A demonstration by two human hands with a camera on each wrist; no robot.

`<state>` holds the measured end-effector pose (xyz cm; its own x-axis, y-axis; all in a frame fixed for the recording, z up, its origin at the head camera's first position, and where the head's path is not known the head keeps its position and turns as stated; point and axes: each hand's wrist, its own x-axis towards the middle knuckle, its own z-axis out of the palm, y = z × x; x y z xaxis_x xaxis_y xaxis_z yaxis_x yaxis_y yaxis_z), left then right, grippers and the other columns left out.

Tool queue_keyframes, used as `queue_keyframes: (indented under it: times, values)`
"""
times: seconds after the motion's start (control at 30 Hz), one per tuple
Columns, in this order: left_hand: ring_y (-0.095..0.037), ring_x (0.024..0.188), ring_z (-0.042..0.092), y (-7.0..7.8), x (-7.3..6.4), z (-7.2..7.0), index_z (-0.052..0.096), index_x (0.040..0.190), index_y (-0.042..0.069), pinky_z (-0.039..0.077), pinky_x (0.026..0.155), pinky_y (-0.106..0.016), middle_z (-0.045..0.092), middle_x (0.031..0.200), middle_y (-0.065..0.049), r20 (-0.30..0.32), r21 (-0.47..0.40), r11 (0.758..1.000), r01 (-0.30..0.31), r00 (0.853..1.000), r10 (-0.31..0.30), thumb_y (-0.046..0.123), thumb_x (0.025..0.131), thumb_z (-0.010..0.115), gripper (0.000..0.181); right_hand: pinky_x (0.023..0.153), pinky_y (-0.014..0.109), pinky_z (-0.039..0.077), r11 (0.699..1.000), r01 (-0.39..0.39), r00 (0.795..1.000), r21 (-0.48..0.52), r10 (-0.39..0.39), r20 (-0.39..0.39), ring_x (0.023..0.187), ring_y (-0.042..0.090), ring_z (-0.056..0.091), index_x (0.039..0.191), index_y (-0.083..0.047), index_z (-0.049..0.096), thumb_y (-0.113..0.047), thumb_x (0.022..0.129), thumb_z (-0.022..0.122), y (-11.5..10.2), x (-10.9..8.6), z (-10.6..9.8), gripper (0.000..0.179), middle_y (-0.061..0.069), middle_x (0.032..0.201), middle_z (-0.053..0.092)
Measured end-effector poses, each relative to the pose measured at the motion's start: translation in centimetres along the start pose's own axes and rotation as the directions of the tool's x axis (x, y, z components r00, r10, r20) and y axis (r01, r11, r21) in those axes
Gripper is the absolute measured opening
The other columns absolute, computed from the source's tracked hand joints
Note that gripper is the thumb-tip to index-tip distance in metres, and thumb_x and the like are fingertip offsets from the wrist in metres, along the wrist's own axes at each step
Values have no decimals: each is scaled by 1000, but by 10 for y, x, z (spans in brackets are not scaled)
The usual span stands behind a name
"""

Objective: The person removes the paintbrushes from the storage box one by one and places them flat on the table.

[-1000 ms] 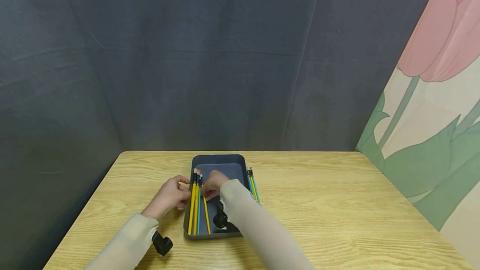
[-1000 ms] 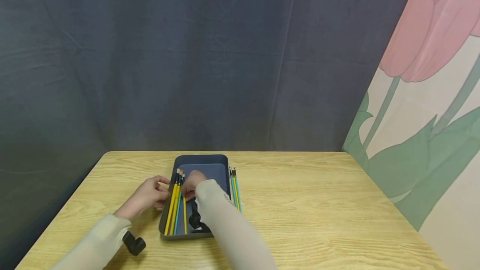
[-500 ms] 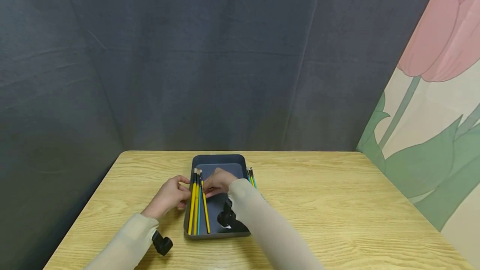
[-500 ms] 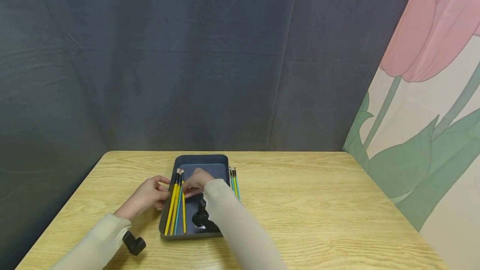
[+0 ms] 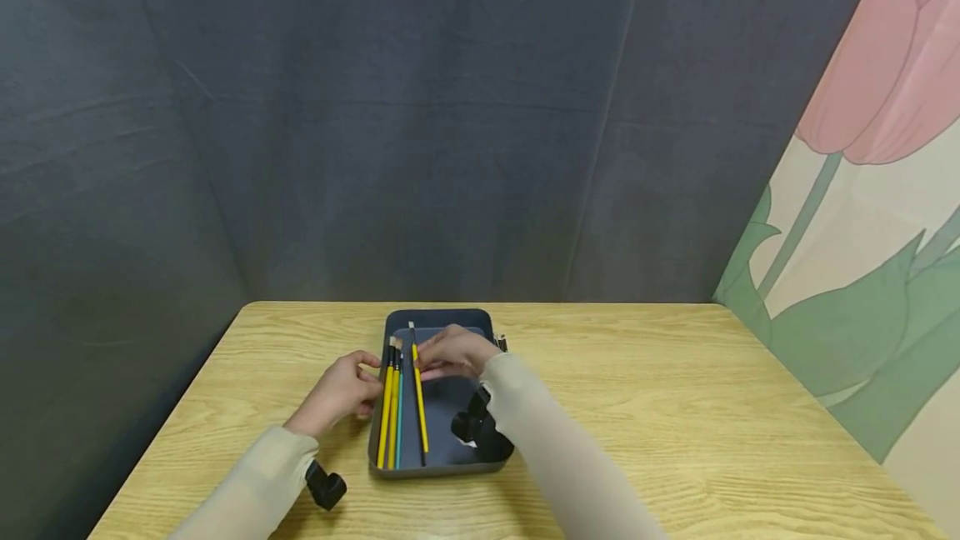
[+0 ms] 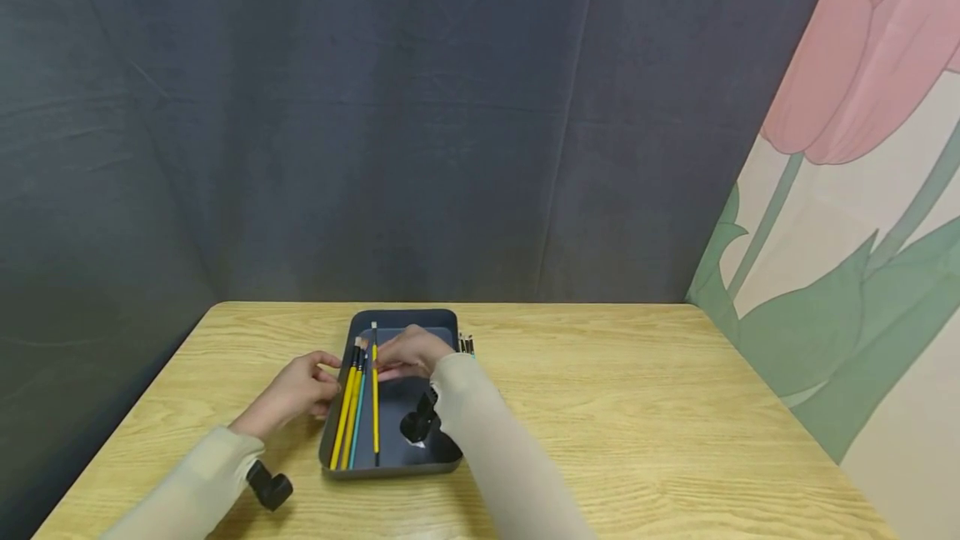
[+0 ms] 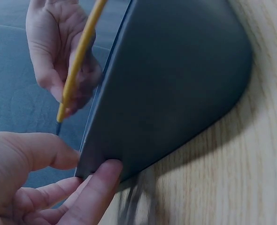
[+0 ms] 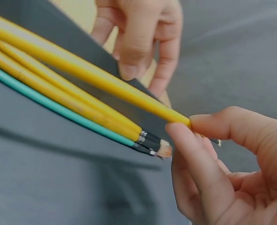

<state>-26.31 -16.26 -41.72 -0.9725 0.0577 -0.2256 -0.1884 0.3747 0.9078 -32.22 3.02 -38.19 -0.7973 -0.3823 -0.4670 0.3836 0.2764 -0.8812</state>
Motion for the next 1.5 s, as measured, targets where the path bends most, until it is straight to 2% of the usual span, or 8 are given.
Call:
queue_keyframes:
  times: [0.33,0.43,0.53,0.7,0.8,1.0,1.33,1.5]
  values:
    - [-21,68,61,1,-1,1,48,123,-8,56,57,-35,59,88,-16,-3,-2,1000,-26,1000,26,-8,81,55,44,89,33,55,997,56,998,48,-57,30,74,13,66,123,10,54,6,88,59,-4,-13,-25,36,12,93,62]
    - [-21,68,61,1,-2,1,48,123,-7,56,57,-36,59,87,-16,-4,-5,1000,-23,1000,23,-8,81,55,43,86,31,55,996,72,997,61,-74,39,75,13,67,122,11,52,7,89,56,-2,-16,-33,33,13,94,62]
    - [-21,69,61,2,-3,1,49,123,-7,56,58,-36,59,88,-16,-4,-3,1000,-20,1000,20,-8,81,55,43,81,27,57,994,94,994,61,-97,42,79,15,67,125,12,50,7,91,52,0,-21,-43,34,24,110,61]
    - [-21,71,62,3,-4,2,48,124,-8,57,59,-38,60,90,-18,6,4,1000,-29,1000,29,-8,82,55,43,82,26,57,992,115,992,51,-117,38,98,24,67,132,12,45,4,94,49,3,-32,-61,39,35,134,47]
    - [-21,71,62,4,-4,2,48,124,-8,57,59,-38,60,91,-18,5,13,999,-30,1000,30,-7,81,56,43,80,24,57,989,135,990,56,-137,35,97,23,68,132,13,43,4,95,48,5,-38,-73,39,32,127,52]
    - [-22,72,62,5,-3,2,48,123,-7,56,58,-38,59,91,-17,2,22,999,-28,1000,27,-7,82,57,43,77,22,57,986,152,988,71,-155,30,80,12,68,132,15,40,5,94,48,11,-47,-96,40,16,103,61]
    - [-21,72,61,4,-4,2,50,123,-6,56,58,-36,59,92,-17,-10,20,1000,-12,1000,12,-7,81,55,43,82,24,56,986,163,987,42,-162,-21,83,10,66,135,15,37,3,92,51,27,-52,-132,47,13,104,58]
    - [-21,72,62,4,-3,2,50,124,-6,56,59,-36,60,92,-17,-8,19,1000,-8,1000,9,-7,81,55,43,85,26,55,986,160,987,35,-160,-9,87,11,66,136,16,35,3,95,48,38,-52,-148,45,20,112,56]
